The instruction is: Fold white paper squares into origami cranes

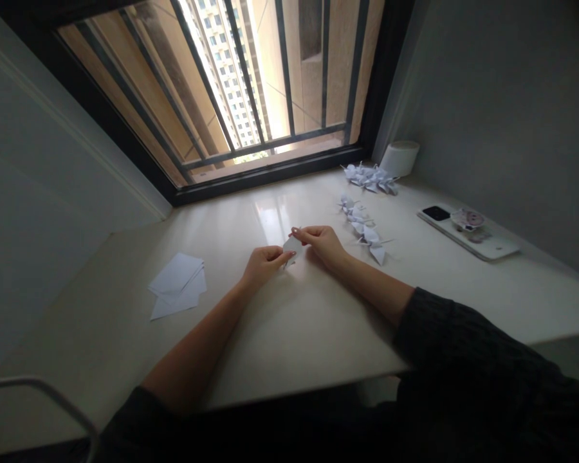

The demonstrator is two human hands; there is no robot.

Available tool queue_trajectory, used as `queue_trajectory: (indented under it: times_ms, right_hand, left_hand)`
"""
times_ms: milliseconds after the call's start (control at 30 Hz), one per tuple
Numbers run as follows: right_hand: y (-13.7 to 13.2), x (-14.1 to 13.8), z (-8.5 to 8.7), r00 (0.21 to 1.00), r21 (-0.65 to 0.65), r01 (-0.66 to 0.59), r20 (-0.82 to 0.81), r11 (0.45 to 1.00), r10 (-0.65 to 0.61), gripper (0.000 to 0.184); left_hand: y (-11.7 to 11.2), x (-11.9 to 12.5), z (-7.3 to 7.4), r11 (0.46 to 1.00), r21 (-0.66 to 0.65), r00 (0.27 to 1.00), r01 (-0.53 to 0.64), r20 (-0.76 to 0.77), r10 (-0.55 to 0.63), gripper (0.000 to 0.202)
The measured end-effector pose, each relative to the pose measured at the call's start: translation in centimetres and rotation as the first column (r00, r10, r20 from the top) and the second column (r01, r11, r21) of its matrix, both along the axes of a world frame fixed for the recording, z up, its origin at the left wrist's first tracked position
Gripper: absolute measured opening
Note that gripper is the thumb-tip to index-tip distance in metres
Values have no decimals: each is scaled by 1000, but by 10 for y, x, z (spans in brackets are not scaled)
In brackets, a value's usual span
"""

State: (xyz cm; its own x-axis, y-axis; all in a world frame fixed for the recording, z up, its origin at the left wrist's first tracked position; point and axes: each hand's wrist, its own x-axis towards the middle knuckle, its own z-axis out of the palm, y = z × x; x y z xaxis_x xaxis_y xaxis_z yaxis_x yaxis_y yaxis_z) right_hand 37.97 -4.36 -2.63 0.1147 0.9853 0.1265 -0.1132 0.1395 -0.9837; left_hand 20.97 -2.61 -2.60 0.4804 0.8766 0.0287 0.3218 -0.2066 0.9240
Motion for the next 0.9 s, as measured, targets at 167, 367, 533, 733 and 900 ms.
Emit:
queue_trajectory:
  times_ms: [167, 367, 533, 733, 900]
  right_hand:
    - [2, 0, -1, 994, 21, 100, -44, 995, -99, 34]
    - [0, -3, -3, 974, 136, 217, 37, 967, -224, 33]
    - [-9, -10, 2, 930, 283, 267, 177, 921, -323, 30]
    - [-16, -17, 7, 942, 280, 223, 183, 934, -280, 28]
    - [-9, -9, 3, 926, 202, 305, 163, 931, -339, 35]
  left_hand:
    - [-1, 1, 2, 1000, -13, 1000, -12, 15, 12, 42]
    - [0, -2, 1, 999, -17, 999, 33, -4, -33, 41]
    - [-2, -2, 2, 999, -17, 998, 46, 46, -46, 40]
    - [-3, 0, 4, 1000, 19, 1000, -3, -7, 3, 38]
    - [-1, 1, 3, 999, 22, 999, -32, -25, 32, 40]
